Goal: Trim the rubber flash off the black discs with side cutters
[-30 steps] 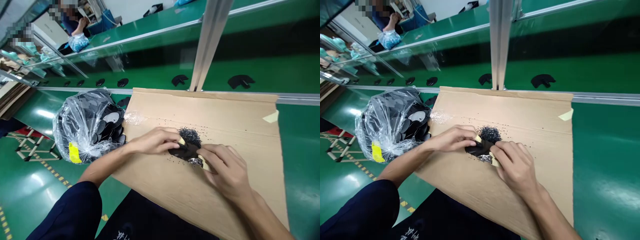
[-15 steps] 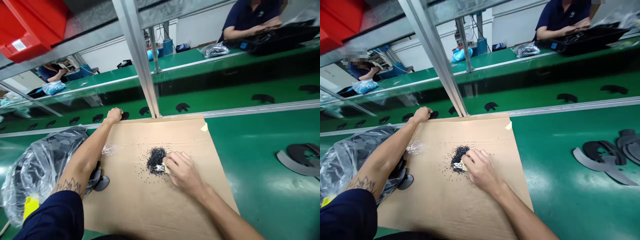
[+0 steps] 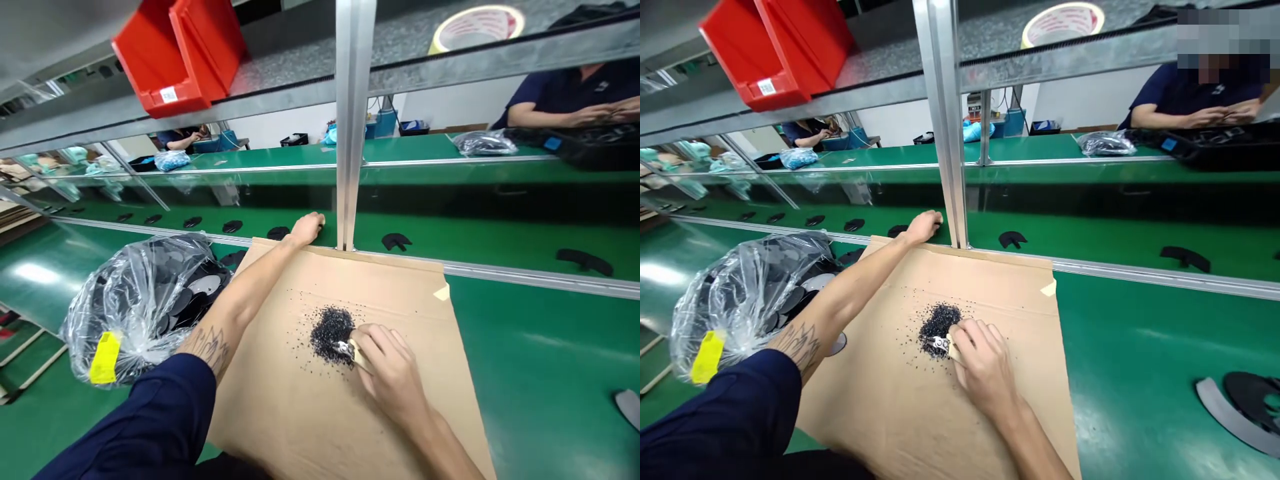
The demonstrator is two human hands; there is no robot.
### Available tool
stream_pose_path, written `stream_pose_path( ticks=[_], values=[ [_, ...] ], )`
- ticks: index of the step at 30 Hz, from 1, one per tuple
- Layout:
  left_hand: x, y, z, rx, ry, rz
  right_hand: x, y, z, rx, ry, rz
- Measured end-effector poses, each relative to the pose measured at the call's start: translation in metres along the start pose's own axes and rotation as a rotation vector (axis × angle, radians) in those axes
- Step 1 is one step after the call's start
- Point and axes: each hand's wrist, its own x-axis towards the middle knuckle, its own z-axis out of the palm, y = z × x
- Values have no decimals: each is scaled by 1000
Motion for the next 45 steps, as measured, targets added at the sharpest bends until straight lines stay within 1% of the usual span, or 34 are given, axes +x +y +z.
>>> stream_pose_path(
  ticks=[2,3,5,6,8,9,11,12,13,14,15,17,18,19,21,22,23,25,28,30,32,34,37,39,40,42,45],
  values=[
    [-14,0,-16,-60,60,38,-1,-2,2,66,55,46],
    [-25,2,-24,-88,75,62,-1,-3,3,121,89,93],
    [-57,11,-37,-174,55,157,-1,-6,4,253,159,246],
    [-78,18,-41,-229,26,228,-1,-7,5,329,184,347],
    [-123,36,-45,-501,-107,517,1,-7,4,506,194,547],
    [-144,45,-45,-566,-165,610,2,-7,3,610,161,627],
    [-175,62,-42,-591,-283,705,4,-5,1,817,48,752],
    [-182,66,-39,-585,-319,720,5,-4,0,892,-5,802],
    [-184,67,-37,-576,-346,722,5,-2,0,937,-36,851],
    [-180,64,-36,-574,-361,721,6,-1,0,952,-36,899],
    [-171,57,-36,-534,-358,678,6,0,0,943,-11,942],
    [-143,34,-38,-387,-311,521,6,3,1,894,55,1003],
    [-126,20,-41,-144,-238,287,6,4,2,871,82,1021],
    [-109,4,-44,-34,-186,159,5,5,3,857,102,1031],
    [-81,-26,-50,78,-114,16,4,7,5,849,121,1026],
    [-71,-40,-52,124,-94,-51,4,7,6,849,124,1013],
    [-64,-53,-54,160,-84,-110,3,7,6,848,123,995],
    [-57,-73,-55,212,-90,-201,3,7,8,837,120,967],
    [-57,-92,-55,257,-124,-269,3,8,9,833,110,964],
    [-58,-102,-62,285,-147,-287,4,8,9,843,115,980],
    [-62,-113,-74,321,-164,-294,6,8,8,848,129,998],
    [-69,-126,-92,363,-187,-298,8,8,7,848,138,1004],
    [-91,-144,-117,416,-256,-301,9,9,5,846,117,975],
    [-110,-153,-126,430,-298,-294,9,10,5,820,104,970],
    [-118,-156,-127,430,-304,-284,9,10,5,802,97,971],
    [-131,-161,-121,410,-284,-252,9,9,6,774,89,965],
    [-137,-163,-103,342,-223,-200,13,6,7,764,86,957]
  ],
)
